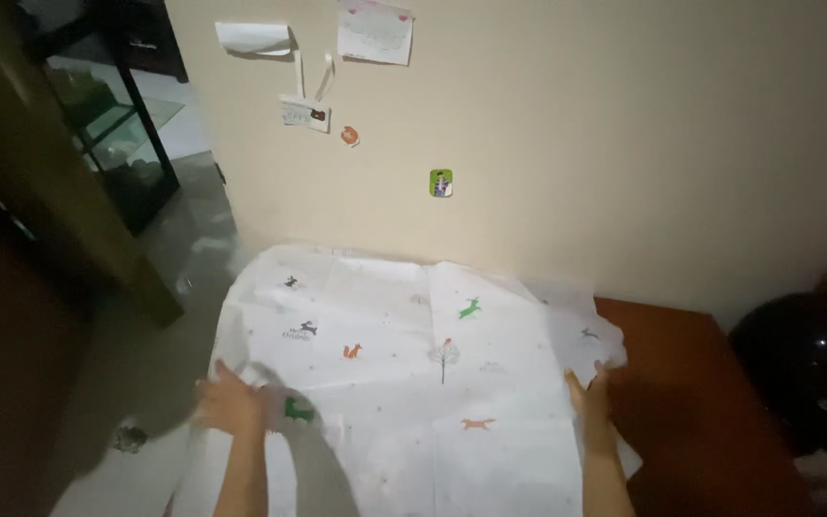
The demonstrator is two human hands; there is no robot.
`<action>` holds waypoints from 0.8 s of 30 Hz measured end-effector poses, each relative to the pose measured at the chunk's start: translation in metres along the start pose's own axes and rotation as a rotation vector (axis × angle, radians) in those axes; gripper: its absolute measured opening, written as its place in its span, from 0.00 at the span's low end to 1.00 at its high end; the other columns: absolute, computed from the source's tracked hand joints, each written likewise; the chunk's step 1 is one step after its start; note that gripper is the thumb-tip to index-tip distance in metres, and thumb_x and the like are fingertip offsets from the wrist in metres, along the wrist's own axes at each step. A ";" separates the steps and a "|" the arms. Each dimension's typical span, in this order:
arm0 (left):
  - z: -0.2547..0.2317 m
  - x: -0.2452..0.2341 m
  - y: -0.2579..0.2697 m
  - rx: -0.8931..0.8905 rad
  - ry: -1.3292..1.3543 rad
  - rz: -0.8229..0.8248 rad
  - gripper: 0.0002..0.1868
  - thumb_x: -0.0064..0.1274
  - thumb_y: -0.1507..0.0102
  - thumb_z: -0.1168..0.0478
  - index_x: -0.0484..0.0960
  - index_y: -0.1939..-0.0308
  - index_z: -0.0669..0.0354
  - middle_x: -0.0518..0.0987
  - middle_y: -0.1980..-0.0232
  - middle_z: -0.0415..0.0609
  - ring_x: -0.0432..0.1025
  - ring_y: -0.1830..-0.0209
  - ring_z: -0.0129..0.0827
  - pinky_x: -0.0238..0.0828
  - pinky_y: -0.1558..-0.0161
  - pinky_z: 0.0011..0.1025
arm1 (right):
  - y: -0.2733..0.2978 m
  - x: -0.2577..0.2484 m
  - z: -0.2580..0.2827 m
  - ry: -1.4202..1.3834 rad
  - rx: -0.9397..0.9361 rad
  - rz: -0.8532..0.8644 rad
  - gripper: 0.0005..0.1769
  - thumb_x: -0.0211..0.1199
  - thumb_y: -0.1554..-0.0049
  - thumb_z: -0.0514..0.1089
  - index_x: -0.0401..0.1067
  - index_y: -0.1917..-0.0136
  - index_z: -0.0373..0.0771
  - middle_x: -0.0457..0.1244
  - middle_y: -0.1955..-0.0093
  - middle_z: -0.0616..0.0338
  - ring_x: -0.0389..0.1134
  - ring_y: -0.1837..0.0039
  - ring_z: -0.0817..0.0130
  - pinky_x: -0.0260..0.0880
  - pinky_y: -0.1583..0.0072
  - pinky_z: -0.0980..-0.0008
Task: Spreading and smoothing a decorative plastic sheet over the top of a wooden table.
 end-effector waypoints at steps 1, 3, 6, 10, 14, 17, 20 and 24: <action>-0.003 0.004 0.012 0.003 -0.005 0.002 0.55 0.71 0.53 0.42 0.64 0.25 0.49 0.67 0.26 0.67 0.57 0.25 0.61 0.47 0.33 0.75 | 0.017 -0.004 0.013 0.001 0.006 -0.001 0.44 0.75 0.52 0.41 0.58 0.27 0.36 0.54 0.31 0.32 0.58 0.33 0.42 0.60 0.37 0.48; -0.025 0.001 0.038 0.251 -0.038 -0.180 0.52 0.68 0.54 0.45 0.64 0.27 0.45 0.63 0.24 0.66 0.54 0.23 0.57 0.45 0.35 0.77 | 0.051 -0.012 0.028 0.011 0.225 -0.025 0.38 0.63 0.41 0.54 0.57 0.24 0.37 0.58 0.29 0.38 0.60 0.30 0.43 0.60 0.31 0.49; -0.049 0.044 0.064 0.427 0.171 0.069 0.22 0.60 0.37 0.51 0.79 0.39 0.43 0.70 0.29 0.59 0.61 0.26 0.53 0.57 0.33 0.64 | 0.078 -0.026 0.028 0.134 0.294 -0.024 0.31 0.50 0.30 0.58 0.73 0.37 0.25 0.65 0.35 0.37 0.68 0.31 0.40 0.65 0.30 0.46; -0.073 0.064 0.117 0.598 0.183 0.292 0.25 0.61 0.42 0.49 0.82 0.39 0.40 0.79 0.34 0.42 0.73 0.34 0.44 0.74 0.33 0.44 | 0.098 -0.051 0.002 0.270 0.131 -0.079 0.30 0.52 0.37 0.54 0.68 0.26 0.41 0.64 0.30 0.41 0.62 0.31 0.41 0.58 0.31 0.48; -0.105 0.064 0.182 0.770 0.101 0.412 0.21 0.61 0.43 0.52 0.82 0.45 0.39 0.77 0.38 0.35 0.70 0.36 0.41 0.73 0.44 0.47 | 0.103 -0.085 -0.110 0.417 0.386 -0.204 0.26 0.61 0.39 0.57 0.77 0.39 0.35 0.68 0.38 0.39 0.69 0.38 0.42 0.69 0.38 0.51; -0.118 0.078 0.217 0.859 0.061 0.472 0.21 0.62 0.45 0.55 0.82 0.47 0.39 0.76 0.38 0.36 0.69 0.36 0.43 0.69 0.42 0.52 | 0.109 -0.103 -0.150 0.684 0.510 -0.091 0.27 0.68 0.44 0.57 0.77 0.44 0.32 0.71 0.45 0.41 0.74 0.46 0.47 0.75 0.44 0.54; -0.128 0.073 0.255 0.922 0.043 0.469 0.22 0.61 0.45 0.57 0.81 0.46 0.41 0.75 0.38 0.38 0.68 0.35 0.43 0.66 0.39 0.54 | 0.116 -0.113 -0.174 0.500 0.441 -0.219 0.30 0.75 0.54 0.52 0.76 0.46 0.28 0.72 0.47 0.41 0.74 0.48 0.48 0.76 0.45 0.54; -0.145 0.062 0.313 0.956 0.009 0.542 0.22 0.57 0.42 0.56 0.79 0.43 0.42 0.73 0.34 0.39 0.66 0.32 0.44 0.62 0.33 0.55 | 0.097 -0.108 -0.228 0.166 0.502 -0.264 0.36 0.83 0.60 0.50 0.76 0.45 0.24 0.70 0.44 0.37 0.73 0.45 0.45 0.72 0.44 0.54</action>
Point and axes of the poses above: each hand's wrist, its own y-axis away from the middle knuckle, its own x-axis out of the palm, z = x × y, the point moved 6 cm from there along -y, towards the middle knuckle
